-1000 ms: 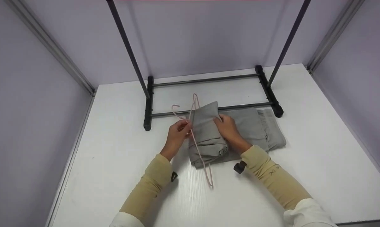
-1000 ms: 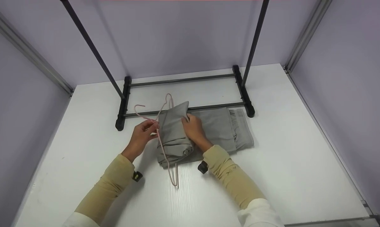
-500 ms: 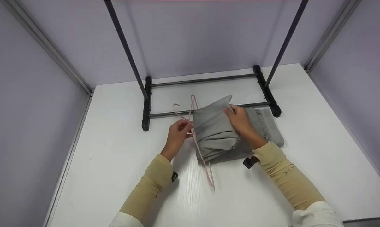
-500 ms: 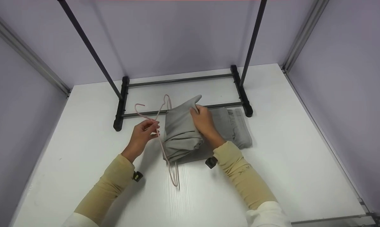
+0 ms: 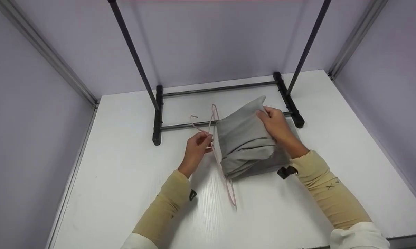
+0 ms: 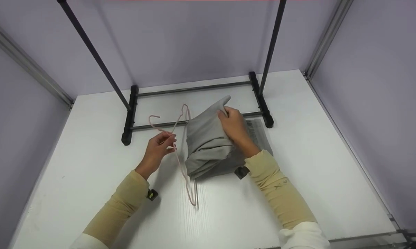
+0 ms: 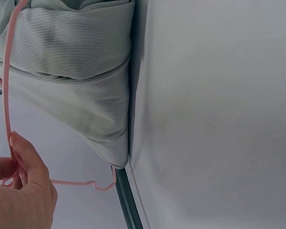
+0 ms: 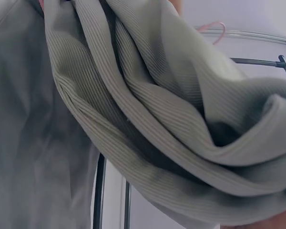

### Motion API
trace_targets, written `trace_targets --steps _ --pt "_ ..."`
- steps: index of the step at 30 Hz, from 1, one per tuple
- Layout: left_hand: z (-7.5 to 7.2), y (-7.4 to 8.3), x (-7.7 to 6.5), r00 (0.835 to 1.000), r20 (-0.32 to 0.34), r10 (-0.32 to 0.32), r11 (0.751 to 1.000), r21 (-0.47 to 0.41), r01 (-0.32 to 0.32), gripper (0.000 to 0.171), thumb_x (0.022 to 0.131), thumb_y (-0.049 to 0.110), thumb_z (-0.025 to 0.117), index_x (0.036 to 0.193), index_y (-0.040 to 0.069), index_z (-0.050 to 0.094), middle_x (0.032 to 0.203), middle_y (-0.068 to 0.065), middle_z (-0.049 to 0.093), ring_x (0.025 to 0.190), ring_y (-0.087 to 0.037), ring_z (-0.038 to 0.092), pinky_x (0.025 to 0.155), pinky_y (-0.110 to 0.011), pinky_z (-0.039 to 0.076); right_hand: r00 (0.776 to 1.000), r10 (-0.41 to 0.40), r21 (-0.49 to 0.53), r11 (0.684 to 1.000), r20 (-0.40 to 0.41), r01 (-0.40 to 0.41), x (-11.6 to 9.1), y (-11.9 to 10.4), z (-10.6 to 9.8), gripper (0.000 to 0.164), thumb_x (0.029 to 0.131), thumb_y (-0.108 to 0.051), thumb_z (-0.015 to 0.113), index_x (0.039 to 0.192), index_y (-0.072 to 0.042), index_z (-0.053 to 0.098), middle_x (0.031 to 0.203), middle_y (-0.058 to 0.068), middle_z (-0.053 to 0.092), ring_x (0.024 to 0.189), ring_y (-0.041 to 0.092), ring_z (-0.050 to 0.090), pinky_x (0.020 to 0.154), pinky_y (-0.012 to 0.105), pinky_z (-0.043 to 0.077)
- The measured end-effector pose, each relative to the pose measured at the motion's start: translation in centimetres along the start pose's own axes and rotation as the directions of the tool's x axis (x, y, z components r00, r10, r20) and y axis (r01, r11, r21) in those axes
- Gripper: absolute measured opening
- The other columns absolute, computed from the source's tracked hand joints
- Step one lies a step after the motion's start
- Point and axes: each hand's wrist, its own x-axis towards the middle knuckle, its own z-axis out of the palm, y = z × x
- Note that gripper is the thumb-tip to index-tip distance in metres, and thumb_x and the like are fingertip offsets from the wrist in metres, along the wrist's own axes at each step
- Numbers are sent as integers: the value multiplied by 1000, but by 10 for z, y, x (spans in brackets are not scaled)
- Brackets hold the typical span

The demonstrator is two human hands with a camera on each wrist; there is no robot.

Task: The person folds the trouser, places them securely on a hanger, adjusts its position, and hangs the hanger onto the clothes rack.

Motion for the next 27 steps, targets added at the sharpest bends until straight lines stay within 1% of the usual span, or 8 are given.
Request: trace_targets --steps 3,6,10,14,17,22,24,27 --pt "2 -2 1 1000 -4 -8 1000 -22 8 31 93 20 58 109 -6 56 98 -17 59 97 -43 55 75 -33 53 1000 6 -12 1000 16 -6 -5 -9 -11 33 96 -22 51 113 4 62 82 16 64 62 12 56 56 26 43" --pt "3 -3 1 1000 -11 -14 999 -49 14 32 93 19 58 110 -8 56 97 -15 60 96 -40 56 75 -33 53 999 31 -35 999 22 -30 -12 -20 -23 33 97 -19 50 116 7 60 85 19 63 63 12 55 56 25 43" --pt "5 -3 0 1000 -18 -17 996 -86 16 31 93 17 58 111 -9 55 102 -22 58 94 -34 58 75 -33 52 996 85 -44 996 26 -84 -17 -20 -39 36 97 -19 48 119 9 56 86 15 63 66 11 56 59 24 44" --pt "8 -3 0 999 -32 -30 993 -116 26 29 93 16 58 110 -7 55 105 -25 56 93 -33 59 75 -32 52 989 144 17 989 34 -144 -15 2 -54 40 97 -21 48 123 9 52 88 8 62 69 11 57 61 24 46" --pt "9 -4 0 998 -43 -45 991 -127 39 28 93 16 58 109 -7 55 106 -26 56 89 -27 60 75 -32 52 984 178 39 983 31 -179 -11 23 -65 44 98 -24 48 128 7 49 96 11 61 74 11 58 64 25 47" --pt "12 -8 -2 997 -58 -60 992 -112 53 30 93 16 58 110 -8 53 106 -27 56 83 -18 60 75 -32 52 975 223 8 975 24 -223 -8 51 -76 50 98 -30 47 132 6 46 114 18 54 85 11 57 71 23 47" --pt "12 -9 -3 996 -60 -63 993 -106 56 29 93 15 57 110 -9 53 106 -27 56 84 -18 60 75 -32 52 970 242 -10 970 30 -242 -9 61 -78 51 98 -32 47 132 6 45 114 18 53 86 11 56 71 23 47" --pt "12 -10 -4 996 -63 -63 993 -100 57 27 94 14 57 109 -7 54 106 -27 56 85 -20 60 75 -32 52 963 264 -33 964 49 -262 -13 76 -80 50 98 -32 46 131 6 46 107 14 56 83 11 55 70 23 47"
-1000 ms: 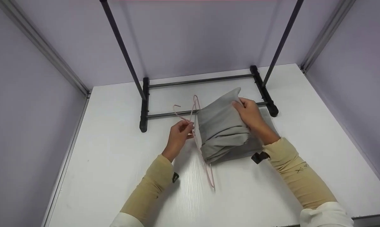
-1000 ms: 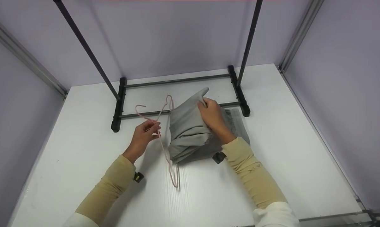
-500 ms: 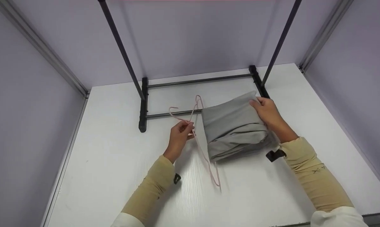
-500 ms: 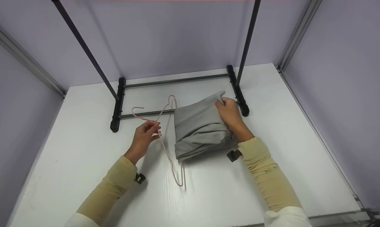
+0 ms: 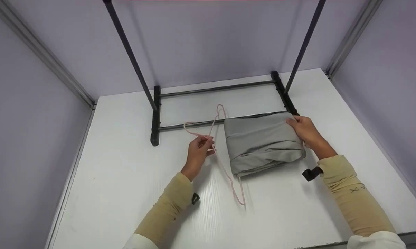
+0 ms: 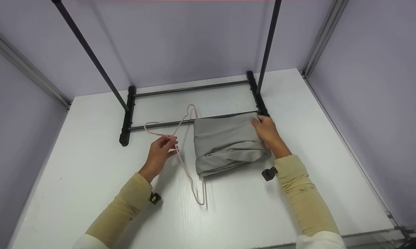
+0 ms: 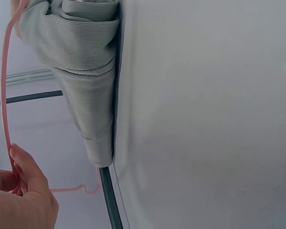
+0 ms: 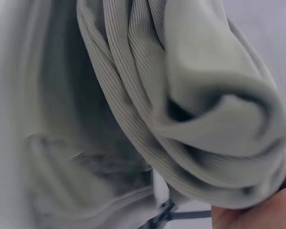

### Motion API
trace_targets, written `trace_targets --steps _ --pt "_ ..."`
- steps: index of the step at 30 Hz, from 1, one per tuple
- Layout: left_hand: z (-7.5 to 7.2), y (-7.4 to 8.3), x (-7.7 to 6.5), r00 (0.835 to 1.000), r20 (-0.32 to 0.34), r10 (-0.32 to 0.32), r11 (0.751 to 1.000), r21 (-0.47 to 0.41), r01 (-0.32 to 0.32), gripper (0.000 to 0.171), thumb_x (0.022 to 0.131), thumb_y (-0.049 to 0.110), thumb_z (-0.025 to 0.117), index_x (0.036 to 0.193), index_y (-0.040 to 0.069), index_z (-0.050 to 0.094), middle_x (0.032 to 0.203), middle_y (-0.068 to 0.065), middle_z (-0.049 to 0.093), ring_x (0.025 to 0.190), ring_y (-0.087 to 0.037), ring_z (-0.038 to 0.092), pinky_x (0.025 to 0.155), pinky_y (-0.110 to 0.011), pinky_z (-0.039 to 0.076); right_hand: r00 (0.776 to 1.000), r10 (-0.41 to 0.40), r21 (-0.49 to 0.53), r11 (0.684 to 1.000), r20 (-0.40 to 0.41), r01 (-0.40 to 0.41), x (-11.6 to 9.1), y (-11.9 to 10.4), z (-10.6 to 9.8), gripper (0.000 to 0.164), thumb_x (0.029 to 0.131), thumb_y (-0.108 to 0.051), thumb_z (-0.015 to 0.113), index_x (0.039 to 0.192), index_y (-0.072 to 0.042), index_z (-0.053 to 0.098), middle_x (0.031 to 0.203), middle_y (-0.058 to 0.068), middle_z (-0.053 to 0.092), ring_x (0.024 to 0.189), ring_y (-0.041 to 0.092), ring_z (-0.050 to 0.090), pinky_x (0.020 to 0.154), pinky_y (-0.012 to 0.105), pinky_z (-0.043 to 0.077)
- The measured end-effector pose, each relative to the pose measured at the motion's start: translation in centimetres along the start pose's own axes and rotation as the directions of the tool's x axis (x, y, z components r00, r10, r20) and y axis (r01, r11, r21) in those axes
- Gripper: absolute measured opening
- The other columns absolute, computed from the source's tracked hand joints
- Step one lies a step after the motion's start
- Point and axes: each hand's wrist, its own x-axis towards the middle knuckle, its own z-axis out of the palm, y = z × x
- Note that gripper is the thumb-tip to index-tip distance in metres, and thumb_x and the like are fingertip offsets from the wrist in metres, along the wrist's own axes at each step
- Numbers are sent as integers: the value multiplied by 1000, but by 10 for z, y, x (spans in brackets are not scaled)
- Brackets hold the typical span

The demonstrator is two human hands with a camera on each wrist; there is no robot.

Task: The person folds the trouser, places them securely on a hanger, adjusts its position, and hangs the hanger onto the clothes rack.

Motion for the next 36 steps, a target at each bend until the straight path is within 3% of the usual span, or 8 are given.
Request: trace_targets --steps 4,7,12,18,22,26,32,36 --pt "1 0 0 1000 1 -2 1000 1 2 24 94 14 57 107 -6 55 106 -27 56 86 -22 60 75 -32 52 999 29 -14 999 19 -29 -1 21 0 50 98 -34 46 127 6 50 99 9 57 80 11 54 69 24 46" --pt "2 2 0 1000 14 -6 1000 -12 6 27 94 15 57 109 -7 55 104 -23 58 92 -32 59 76 -33 52 997 65 8 998 44 -66 -2 35 0 55 96 -39 48 126 7 50 97 7 58 79 9 54 68 24 46" --pt "1 3 0 1000 23 -14 1000 -25 14 30 93 16 58 111 -8 54 104 -20 59 96 -35 58 77 -34 52 977 136 -7 991 162 -136 -12 46 -3 61 93 -44 52 123 10 48 89 4 56 73 9 53 63 25 47" --pt "1 2 1 1000 16 11 1000 -12 -11 31 94 16 57 111 -10 52 102 -21 58 87 -27 60 74 -32 53 963 103 -93 992 250 -82 -25 41 -4 64 95 -31 53 138 8 27 128 24 45 108 25 47 84 32 40" --pt "2 1 1 999 19 27 1000 -8 -27 31 94 15 57 111 -11 52 100 -21 58 90 -34 59 73 -33 53 981 45 -145 989 189 -17 -30 38 1 54 98 -26 48 137 6 29 128 28 41 110 33 44 85 38 38" --pt "2 0 1 1000 19 19 1000 -16 -19 31 93 16 58 111 -9 53 100 -20 58 87 -27 60 74 -33 53 996 -67 -221 972 59 78 -28 34 6 46 100 -26 42 135 1 33 122 28 44 105 36 45 83 45 37" --pt "2 3 1 999 30 -20 999 -50 21 28 93 14 58 110 -8 54 100 -19 59 83 -18 59 77 -34 52 969 -234 -263 942 -72 208 -11 28 8 39 99 -22 46 131 -2 40 118 29 49 102 38 47 84 50 35" --pt "5 14 -5 998 37 -44 997 -55 46 26 94 11 56 109 -9 53 106 -27 56 85 -20 58 78 -35 52 967 -243 -306 929 -83 207 2 31 7 39 96 -18 52 130 -1 44 108 25 53 89 33 47 77 45 35"
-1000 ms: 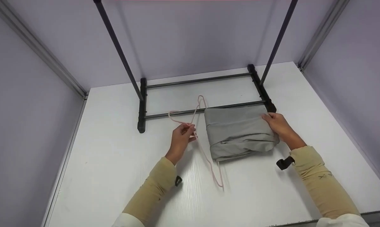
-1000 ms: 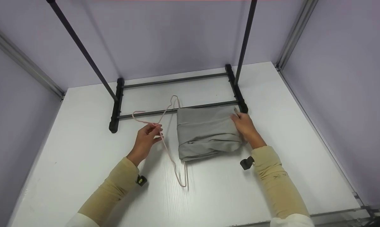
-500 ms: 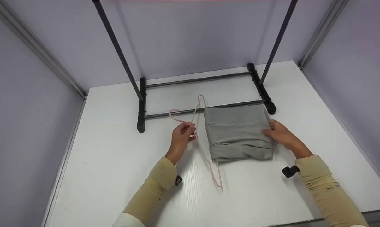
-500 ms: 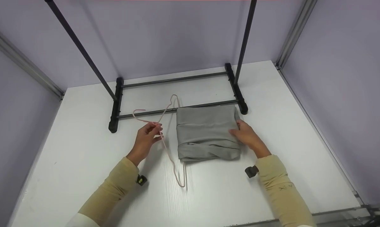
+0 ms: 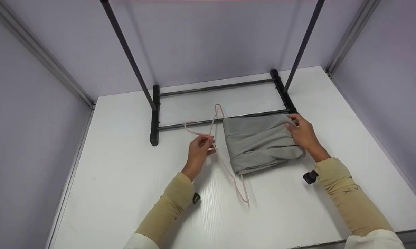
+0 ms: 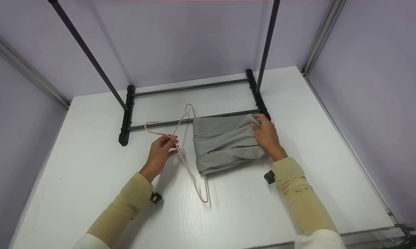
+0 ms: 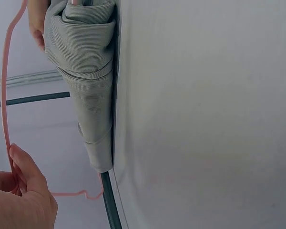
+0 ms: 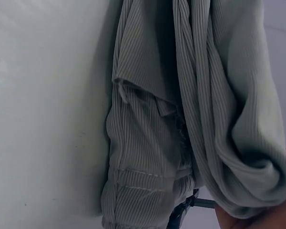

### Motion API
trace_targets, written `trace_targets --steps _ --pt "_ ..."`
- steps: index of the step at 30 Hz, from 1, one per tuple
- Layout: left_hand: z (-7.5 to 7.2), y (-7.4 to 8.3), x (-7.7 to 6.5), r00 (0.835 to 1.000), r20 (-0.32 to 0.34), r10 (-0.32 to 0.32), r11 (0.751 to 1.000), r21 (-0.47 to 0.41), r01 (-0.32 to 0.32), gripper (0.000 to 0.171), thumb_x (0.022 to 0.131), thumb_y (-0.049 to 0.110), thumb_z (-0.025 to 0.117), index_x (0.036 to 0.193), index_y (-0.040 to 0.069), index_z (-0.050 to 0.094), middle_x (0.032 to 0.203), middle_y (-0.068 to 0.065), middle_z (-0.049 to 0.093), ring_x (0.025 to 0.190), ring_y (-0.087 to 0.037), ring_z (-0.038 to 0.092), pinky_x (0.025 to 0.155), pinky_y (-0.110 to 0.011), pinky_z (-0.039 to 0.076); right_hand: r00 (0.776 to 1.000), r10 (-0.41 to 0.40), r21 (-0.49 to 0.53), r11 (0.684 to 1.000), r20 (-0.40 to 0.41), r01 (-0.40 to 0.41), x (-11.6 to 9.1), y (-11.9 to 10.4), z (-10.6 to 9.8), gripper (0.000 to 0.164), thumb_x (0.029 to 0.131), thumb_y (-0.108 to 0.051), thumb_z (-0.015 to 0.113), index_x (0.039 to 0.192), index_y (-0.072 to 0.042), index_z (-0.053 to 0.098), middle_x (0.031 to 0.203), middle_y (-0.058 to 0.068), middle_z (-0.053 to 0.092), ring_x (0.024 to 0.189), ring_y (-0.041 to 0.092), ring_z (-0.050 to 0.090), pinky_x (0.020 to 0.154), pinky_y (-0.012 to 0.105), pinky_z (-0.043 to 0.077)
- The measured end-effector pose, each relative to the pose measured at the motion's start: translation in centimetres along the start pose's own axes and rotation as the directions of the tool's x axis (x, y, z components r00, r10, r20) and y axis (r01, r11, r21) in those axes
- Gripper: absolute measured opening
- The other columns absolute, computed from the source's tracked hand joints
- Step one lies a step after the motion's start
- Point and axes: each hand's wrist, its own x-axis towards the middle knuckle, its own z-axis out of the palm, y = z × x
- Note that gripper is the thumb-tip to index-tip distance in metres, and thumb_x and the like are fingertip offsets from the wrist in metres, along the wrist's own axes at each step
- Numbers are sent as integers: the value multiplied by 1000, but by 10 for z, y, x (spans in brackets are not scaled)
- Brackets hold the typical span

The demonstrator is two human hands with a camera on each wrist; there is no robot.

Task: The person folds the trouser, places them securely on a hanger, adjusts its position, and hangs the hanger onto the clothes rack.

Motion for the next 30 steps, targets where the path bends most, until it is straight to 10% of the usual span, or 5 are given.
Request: trace_targets --steps 7,13,17,22,30 --pt "5 10 -7 1000 -1 8 1000 3 -8 24 94 9 56 108 -10 53 102 -24 58 83 -20 59 77 -34 52 997 18 -165 986 72 -6 -9 9 4 47 93 -9 55 134 7 39 119 30 47 105 41 47 84 52 39" --pt "4 11 -7 1000 4 13 1000 -15 -13 26 94 9 56 110 -12 52 102 -25 56 82 -20 58 76 -33 52 985 -168 -247 957 -36 154 -28 2 6 34 88 -5 60 120 5 51 102 19 48 91 31 48 75 45 40" --pt "4 10 -6 1000 10 16 1000 -12 -16 26 94 8 55 110 -12 51 104 -27 55 82 -19 58 76 -34 52 955 -264 -209 935 133 287 -46 0 1 25 88 -11 64 111 -1 57 101 11 52 92 26 51 77 43 42" --pt "2 1 1 1000 8 20 1000 -15 -20 24 94 9 56 109 -10 53 104 -27 55 82 -19 58 77 -35 52 891 -323 -253 877 321 409 -67 8 -7 34 84 -30 70 110 -10 64 106 5 57 102 27 48 81 45 31" --pt "0 -13 6 999 -16 48 999 -4 -48 25 92 15 59 107 -5 55 103 -25 56 82 -17 59 75 -32 52 877 -406 -397 783 257 479 -83 24 -9 31 74 -19 79 102 -15 67 99 2 57 97 25 45 73 39 27"
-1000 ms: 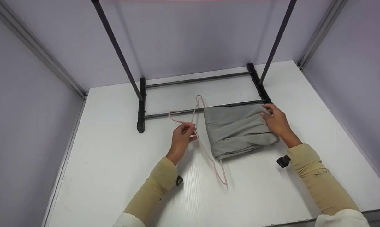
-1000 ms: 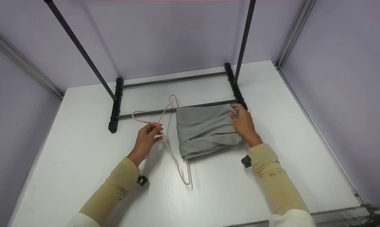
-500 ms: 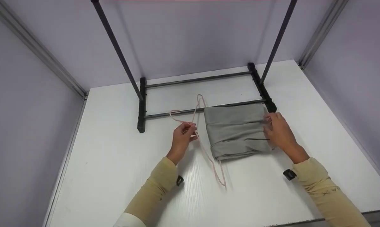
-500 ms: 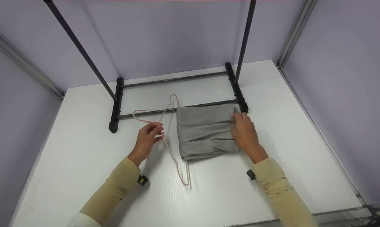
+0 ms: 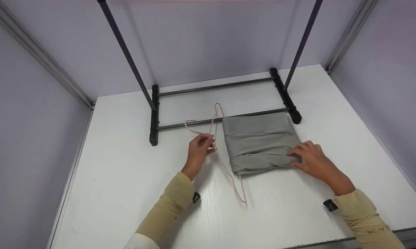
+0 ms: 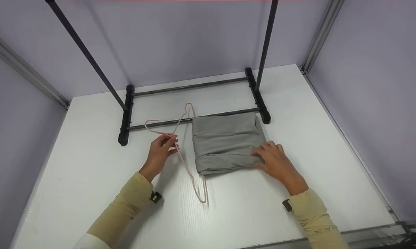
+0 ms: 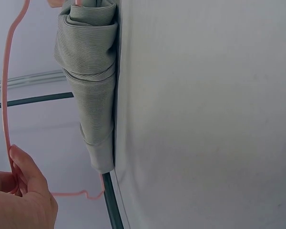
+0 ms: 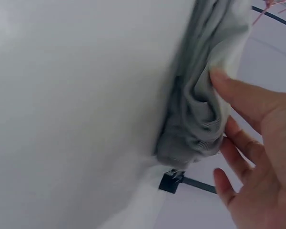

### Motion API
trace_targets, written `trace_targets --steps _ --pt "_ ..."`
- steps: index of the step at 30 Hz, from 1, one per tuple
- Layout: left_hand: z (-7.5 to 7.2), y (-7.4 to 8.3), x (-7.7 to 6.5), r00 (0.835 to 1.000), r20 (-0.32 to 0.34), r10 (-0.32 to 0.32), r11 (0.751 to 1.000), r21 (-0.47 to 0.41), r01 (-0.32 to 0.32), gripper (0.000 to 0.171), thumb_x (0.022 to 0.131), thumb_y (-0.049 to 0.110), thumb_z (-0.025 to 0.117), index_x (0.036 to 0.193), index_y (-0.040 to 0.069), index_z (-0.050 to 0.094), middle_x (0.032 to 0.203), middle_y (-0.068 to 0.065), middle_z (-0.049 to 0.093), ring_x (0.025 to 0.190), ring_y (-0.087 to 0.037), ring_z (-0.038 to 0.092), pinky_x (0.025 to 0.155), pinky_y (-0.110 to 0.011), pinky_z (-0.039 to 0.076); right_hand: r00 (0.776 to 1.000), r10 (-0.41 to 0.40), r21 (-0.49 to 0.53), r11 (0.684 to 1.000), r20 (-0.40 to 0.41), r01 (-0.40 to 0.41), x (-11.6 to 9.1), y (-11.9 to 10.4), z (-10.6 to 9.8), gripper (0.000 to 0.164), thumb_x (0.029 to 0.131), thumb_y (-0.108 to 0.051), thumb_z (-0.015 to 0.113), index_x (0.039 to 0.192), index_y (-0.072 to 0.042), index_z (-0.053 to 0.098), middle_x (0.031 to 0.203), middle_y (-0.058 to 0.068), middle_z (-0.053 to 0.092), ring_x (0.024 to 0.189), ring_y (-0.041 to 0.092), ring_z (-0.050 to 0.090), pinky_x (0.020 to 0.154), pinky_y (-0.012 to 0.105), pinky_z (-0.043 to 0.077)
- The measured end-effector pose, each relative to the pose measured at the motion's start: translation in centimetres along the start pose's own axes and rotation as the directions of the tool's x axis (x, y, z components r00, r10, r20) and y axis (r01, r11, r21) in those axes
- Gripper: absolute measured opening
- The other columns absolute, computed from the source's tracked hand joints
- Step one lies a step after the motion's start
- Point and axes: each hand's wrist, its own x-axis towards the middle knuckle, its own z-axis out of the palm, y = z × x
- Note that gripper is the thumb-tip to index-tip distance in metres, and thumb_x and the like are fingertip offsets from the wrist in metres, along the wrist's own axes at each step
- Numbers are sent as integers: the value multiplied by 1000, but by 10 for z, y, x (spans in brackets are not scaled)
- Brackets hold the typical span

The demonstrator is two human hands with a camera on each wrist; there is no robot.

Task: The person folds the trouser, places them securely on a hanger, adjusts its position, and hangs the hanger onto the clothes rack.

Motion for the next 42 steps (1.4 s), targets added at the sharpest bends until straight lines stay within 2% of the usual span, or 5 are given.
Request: trace_targets --steps 7,12,21,31,42 --pt "-3 4 -1 1000 11 -24 999 34 24 28 93 13 57 110 -9 54 104 -25 56 84 -20 59 77 -35 52 1000 -6 40 999 -26 7 4 2 -1 15 79 -21 75 92 -16 70 89 -4 62 85 17 50 71 37 35" --pt "-4 0 2 1000 2 -17 1000 18 17 32 93 16 59 111 -10 53 105 -26 55 81 -17 59 74 -32 52 997 56 68 996 -46 -53 30 7 -10 31 89 -28 64 114 -11 64 112 7 59 106 28 49 80 48 33" --pt "0 1 0 1000 22 -7 999 52 6 30 93 16 58 110 -9 54 103 -24 57 84 -23 61 73 -32 53 934 206 -20 978 291 -209 66 29 13 66 98 -44 39 147 -3 19 152 17 13 138 40 6 99 58 13" --pt "4 10 2 998 61 30 998 55 -33 28 92 17 59 108 -6 55 103 -24 57 86 -26 61 75 -34 53 938 270 -50 963 216 -266 80 20 15 63 96 -35 50 145 -4 26 150 16 20 134 43 13 92 61 20" --pt "4 28 -6 997 78 28 999 24 -30 30 94 9 56 111 -14 51 98 -19 60 98 -45 55 76 -37 52 940 265 -47 964 213 -262 79 26 32 64 99 -40 37 149 -6 14 154 15 8 136 42 6 87 64 24"
